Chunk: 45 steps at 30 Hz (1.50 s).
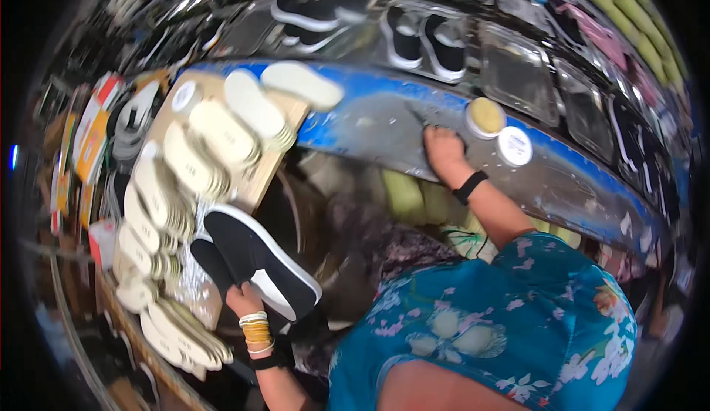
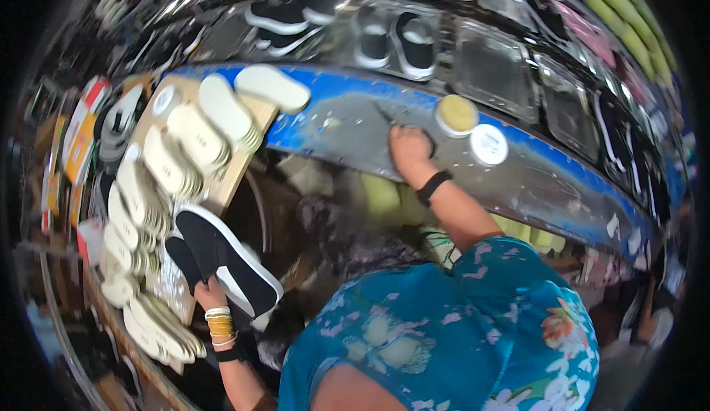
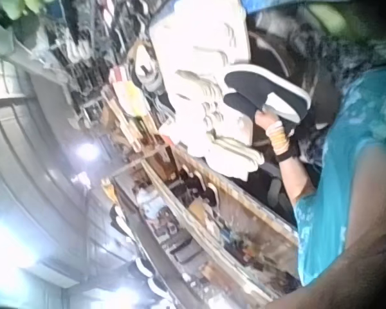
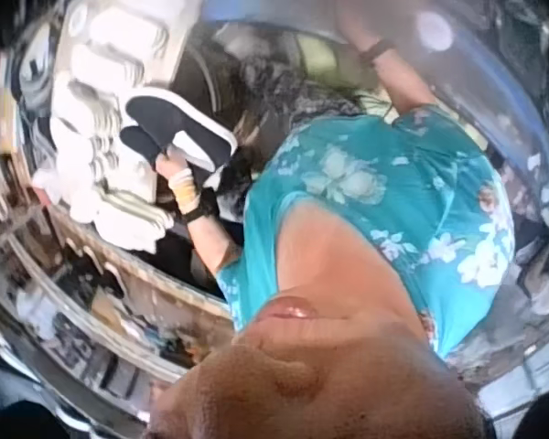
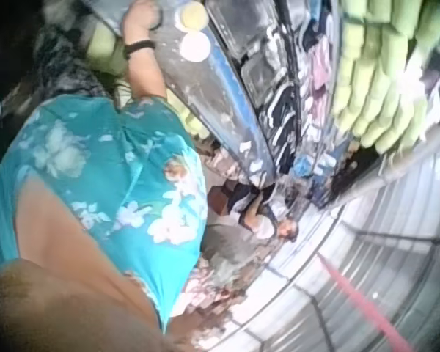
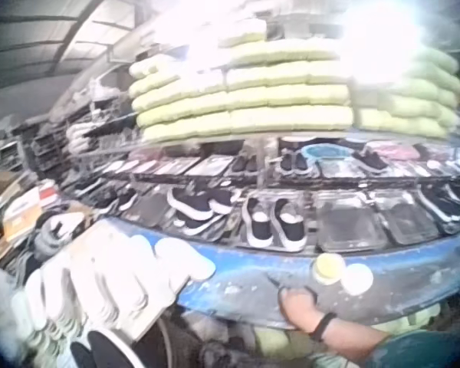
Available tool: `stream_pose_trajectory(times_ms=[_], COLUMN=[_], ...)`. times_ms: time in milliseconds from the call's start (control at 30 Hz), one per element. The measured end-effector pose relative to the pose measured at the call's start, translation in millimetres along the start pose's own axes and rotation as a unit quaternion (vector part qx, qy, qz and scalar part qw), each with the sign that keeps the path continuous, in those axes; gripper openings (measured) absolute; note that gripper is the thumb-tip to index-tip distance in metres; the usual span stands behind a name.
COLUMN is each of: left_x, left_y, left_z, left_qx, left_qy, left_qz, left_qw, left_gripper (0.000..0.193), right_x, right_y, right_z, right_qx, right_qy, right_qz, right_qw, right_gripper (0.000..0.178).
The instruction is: Insert insoles into shoes and trim the excess edges using scissors.
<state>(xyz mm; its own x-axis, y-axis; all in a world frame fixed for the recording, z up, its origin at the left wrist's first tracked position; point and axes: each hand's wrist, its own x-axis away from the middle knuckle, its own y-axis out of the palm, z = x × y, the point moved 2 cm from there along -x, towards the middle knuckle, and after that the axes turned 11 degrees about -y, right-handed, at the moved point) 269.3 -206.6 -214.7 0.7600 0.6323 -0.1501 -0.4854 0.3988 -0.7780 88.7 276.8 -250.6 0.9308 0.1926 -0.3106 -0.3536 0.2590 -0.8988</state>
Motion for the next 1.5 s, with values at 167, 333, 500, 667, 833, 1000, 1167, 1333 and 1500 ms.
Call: stream_pose_trajectory(times_ms=[167, 333, 500, 667, 833, 1000, 1167, 1333, 1500], left_x=[44, 111, 119, 129, 164, 184, 190, 188, 189], left_y=[-60, -96, -103, -106, -111, -113, -117, -104, -107], left_z=[-42, -75, -79, -82, -82, -73, -73, -65, -63], left_qx=[0.195, 0.179, 0.218, 0.259, 0.290, 0.324, 0.365, 0.404, 0.441], left_qy=[0.129, 0.026, -0.040, -0.057, -0.085, -0.111, -0.127, -0.150, -0.169], left_qz=[-0.058, 0.021, 0.058, 0.045, 0.032, 0.015, -0.003, 0.005, -0.012], left_qw=[0.971, 0.983, 0.973, 0.963, 0.953, 0.939, 0.922, 0.903, 0.881], left_gripper=[0.020, 0.021, 0.021, 0.022, 0.022, 0.023, 0.024, 0.025, 0.025], right_x=[-2, -10, -22, -5, 14, 15, 26, 31, 34], right_y=[-3, 30, -55, -172, -252, -250, -229, -249, -258], right_z=[29, 56, -50, -197, -275, -285, -292, -269, -274], right_qx=[-0.143, -0.218, -0.801, -0.824, -0.652, -0.666, -0.635, -0.660, -0.640], right_qy=[0.066, 0.092, 0.075, -0.151, -0.398, -0.440, -0.427, -0.421, -0.480], right_qz=[-0.105, -0.024, -0.188, -0.400, -0.247, -0.190, -0.161, -0.247, -0.138], right_qw=[0.982, 0.971, 0.564, 0.372, 0.596, 0.572, 0.624, 0.571, 0.583], right_gripper=[0.027, 0.047, 0.048, 0.044, 0.056, 0.056, 0.052, 0.056, 0.050])
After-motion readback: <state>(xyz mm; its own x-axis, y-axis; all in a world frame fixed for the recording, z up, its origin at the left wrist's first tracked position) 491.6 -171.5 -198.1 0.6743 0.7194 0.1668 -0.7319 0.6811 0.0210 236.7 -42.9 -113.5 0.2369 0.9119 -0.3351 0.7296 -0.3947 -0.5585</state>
